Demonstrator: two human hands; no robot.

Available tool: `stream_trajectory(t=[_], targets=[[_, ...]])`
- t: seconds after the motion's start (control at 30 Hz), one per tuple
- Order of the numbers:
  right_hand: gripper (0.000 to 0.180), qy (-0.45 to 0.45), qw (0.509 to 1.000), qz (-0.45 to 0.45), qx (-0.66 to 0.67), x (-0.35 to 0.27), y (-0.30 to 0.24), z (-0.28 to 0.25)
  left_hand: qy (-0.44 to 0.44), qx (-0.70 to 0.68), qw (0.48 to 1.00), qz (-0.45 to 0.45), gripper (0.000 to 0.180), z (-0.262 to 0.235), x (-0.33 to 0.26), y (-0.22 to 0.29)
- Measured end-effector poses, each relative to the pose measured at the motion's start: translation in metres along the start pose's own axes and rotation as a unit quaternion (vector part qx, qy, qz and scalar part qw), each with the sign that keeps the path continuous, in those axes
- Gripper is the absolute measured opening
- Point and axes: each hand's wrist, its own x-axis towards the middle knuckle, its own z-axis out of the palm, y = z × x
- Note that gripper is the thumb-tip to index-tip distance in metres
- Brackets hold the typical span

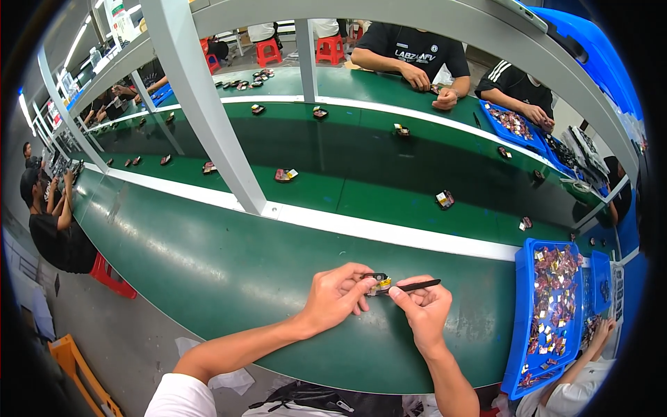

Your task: Assembling small electronic components onto circuit boards on a factory assembly line.

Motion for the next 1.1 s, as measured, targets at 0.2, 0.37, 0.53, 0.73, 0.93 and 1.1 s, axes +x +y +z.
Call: stream_trajectory(t=[0.2,0.37,0.53,0.73,0.93,1.1], targets=[[0.014,-0.002,0.996,0.076,0.055,0.002,-0.002,-0.003,0.016,-0.033,0.999,0.003,0.020,0.003,-0.003,0.000],[0.014,-0.015,0.993,0.093,0.067,0.003,-0.004,-0.004,0.012,-0.058,0.998,-0.002,0.020,0.003,-0.003,-0.002],[0.013,-0.015,0.995,0.078,0.058,0.002,-0.003,-0.003,-0.005,-0.051,0.999,0.001,0.023,0.001,-0.003,-0.001],[0.012,-0.013,0.999,-0.021,0.037,0.000,0.008,-0.006,-0.034,-0.111,0.992,-0.047,0.030,-0.002,0.002,-0.005],[0.009,0.023,0.974,-0.201,-0.105,-0.005,0.011,-0.002,-0.062,-0.151,0.984,-0.068,0.032,-0.005,0.005,-0.007],[0.010,0.025,0.961,-0.231,-0.148,-0.004,0.011,0.000,-0.064,-0.168,0.981,-0.070,0.032,-0.006,0.005,-0.008]])
